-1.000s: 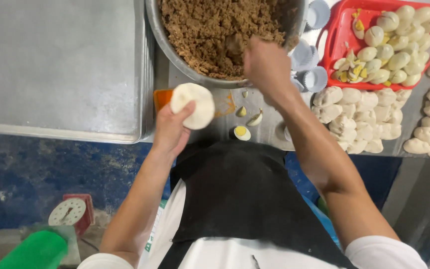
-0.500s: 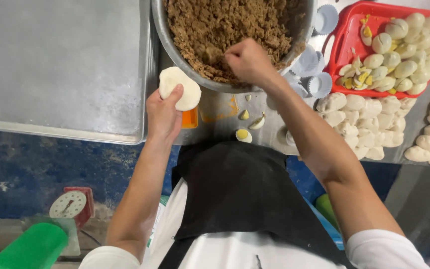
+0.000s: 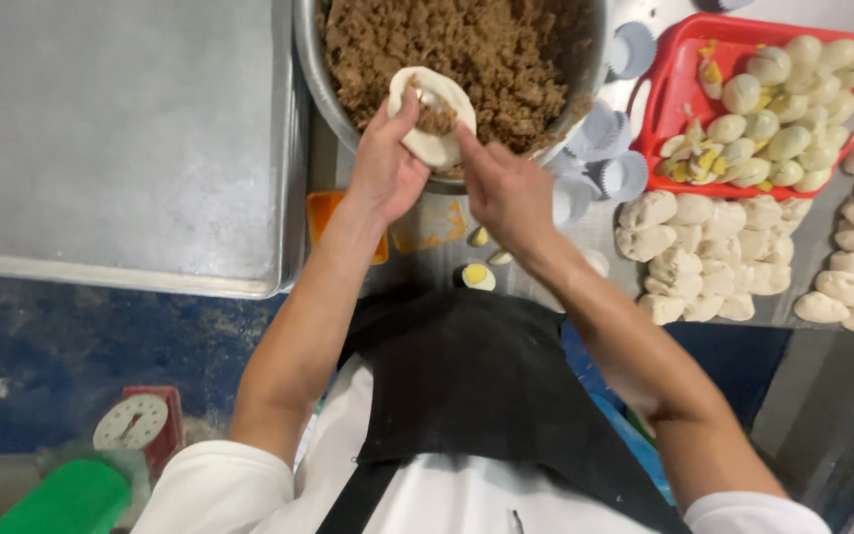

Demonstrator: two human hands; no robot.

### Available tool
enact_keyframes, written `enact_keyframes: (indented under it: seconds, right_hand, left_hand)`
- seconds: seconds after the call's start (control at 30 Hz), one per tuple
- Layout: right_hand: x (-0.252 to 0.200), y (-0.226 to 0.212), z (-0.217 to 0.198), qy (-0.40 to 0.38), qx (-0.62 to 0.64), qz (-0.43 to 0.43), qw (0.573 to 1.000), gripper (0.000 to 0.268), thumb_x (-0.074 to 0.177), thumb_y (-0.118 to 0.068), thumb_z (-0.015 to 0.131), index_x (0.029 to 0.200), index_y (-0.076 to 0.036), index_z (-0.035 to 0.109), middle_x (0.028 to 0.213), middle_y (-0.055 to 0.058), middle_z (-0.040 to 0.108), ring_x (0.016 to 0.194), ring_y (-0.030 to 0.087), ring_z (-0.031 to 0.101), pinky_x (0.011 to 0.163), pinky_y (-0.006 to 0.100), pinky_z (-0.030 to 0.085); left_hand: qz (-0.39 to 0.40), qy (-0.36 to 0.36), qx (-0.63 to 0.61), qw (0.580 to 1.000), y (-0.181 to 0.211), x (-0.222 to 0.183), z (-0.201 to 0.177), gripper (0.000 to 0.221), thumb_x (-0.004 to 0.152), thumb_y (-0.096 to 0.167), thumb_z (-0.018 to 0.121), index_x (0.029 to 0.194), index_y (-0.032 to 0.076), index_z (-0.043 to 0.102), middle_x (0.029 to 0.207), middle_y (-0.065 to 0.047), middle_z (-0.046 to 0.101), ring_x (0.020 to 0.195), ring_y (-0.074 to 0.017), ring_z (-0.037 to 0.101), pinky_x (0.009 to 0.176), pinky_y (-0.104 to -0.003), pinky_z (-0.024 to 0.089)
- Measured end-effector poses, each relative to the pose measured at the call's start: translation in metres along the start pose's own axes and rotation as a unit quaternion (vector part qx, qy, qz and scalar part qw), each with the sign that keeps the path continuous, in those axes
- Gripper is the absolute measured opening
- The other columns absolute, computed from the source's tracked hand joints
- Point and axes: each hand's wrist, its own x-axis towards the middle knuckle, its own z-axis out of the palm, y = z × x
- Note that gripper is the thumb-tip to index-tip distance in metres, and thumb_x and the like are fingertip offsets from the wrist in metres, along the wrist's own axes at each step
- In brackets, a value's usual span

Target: Filling and folding dough to make steamed buns or dumplings.

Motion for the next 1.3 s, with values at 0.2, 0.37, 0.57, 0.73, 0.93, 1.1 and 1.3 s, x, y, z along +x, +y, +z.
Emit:
enact_keyframes:
  seconds: [0.2,0.37,0.57,0.73,0.93,1.1,1.3]
  right_hand:
    - [0.015,-0.010,-0.034,-0.032,0.113,0.154,0.981,0.033,0.100,-0.010,0.060,0.132,-0.009,0.070,0.080,0.010,0.074,0.058,0.023,0.068,0.053,0.037,0.053]
    - [0.031,0.031,0.029,-0.114,0.052,0.173,0.977,0.034,0.094,-0.011,0.059,0.123,-0.008,0.076,0.082,0.017,0.075,0.065,0.026,0.070,0.064,0.043,0.055]
    - [0.049,0.054,0.051,-0.263,0.173,0.237,0.919,0.035,0.089,-0.014,0.056,0.114,-0.006,0.079,0.092,0.013,0.078,0.066,0.019,0.066,0.064,0.038,0.055]
    - [0.039,0.034,-0.030,-0.249,0.239,0.283,0.895,0.032,0.095,-0.018,0.062,0.119,-0.006,0.078,0.083,0.007,0.072,0.064,0.010,0.055,0.056,0.030,0.044]
    - [-0.002,0.014,-0.040,-0.161,0.309,0.325,0.879,0.028,0.101,-0.014,0.061,0.126,-0.012,0.076,0.070,0.002,0.064,0.052,0.010,0.048,0.046,0.028,0.038]
    - [-0.033,-0.019,-0.016,0.061,0.015,0.019,0.998,0.045,0.097,-0.004,0.068,0.142,-0.011,0.066,0.079,0.010,0.064,0.067,0.019,0.059,0.061,0.036,0.049]
    - [-0.039,-0.039,-0.033,0.062,0.215,0.106,0.969,0.037,0.105,0.002,0.062,0.142,-0.006,0.063,0.088,0.011,0.067,0.068,0.014,0.059,0.064,0.030,0.050]
  left_hand:
    - [-0.001,-0.002,0.060,0.998,0.013,-0.018,-0.010,0.039,0.103,0.022,0.067,0.137,0.005,0.056,0.132,-0.012,0.064,0.125,-0.0264,0.063,0.112,-0.045,0.054]
    - [0.023,0.086,0.127,0.988,0.040,-0.050,-0.007,0.042,0.095,0.011,0.069,0.136,0.012,0.057,0.128,-0.008,0.065,0.119,-0.0248,0.065,0.102,-0.042,0.059]
    - [0.075,0.074,0.126,0.986,0.050,-0.082,-0.017,0.037,0.101,0.002,0.068,0.136,0.005,0.056,0.124,-0.010,0.068,0.115,-0.0232,0.069,0.096,-0.039,0.063]
    - [0.075,0.114,0.181,0.974,0.032,-0.074,-0.016,0.042,0.094,-0.001,0.070,0.133,0.005,0.055,0.122,-0.011,0.068,0.113,-0.0239,0.069,0.095,-0.039,0.063]
    - [0.013,0.100,0.164,0.981,0.001,-0.038,0.010,0.041,0.095,0.005,0.067,0.134,0.004,0.056,0.126,-0.014,0.064,0.117,-0.0275,0.065,0.102,-0.043,0.059]
    - [0.017,-0.041,-0.011,0.999,-0.008,-0.025,0.022,0.052,0.104,0.040,0.055,0.136,-0.001,0.053,0.131,-0.015,0.064,0.124,-0.0263,0.064,0.109,-0.043,0.056]
    - [0.044,-0.029,0.085,0.995,-0.016,-0.034,0.015,0.028,0.105,0.019,0.070,0.129,0.007,0.060,0.123,-0.007,0.066,0.116,-0.0226,0.067,0.100,-0.045,0.062]
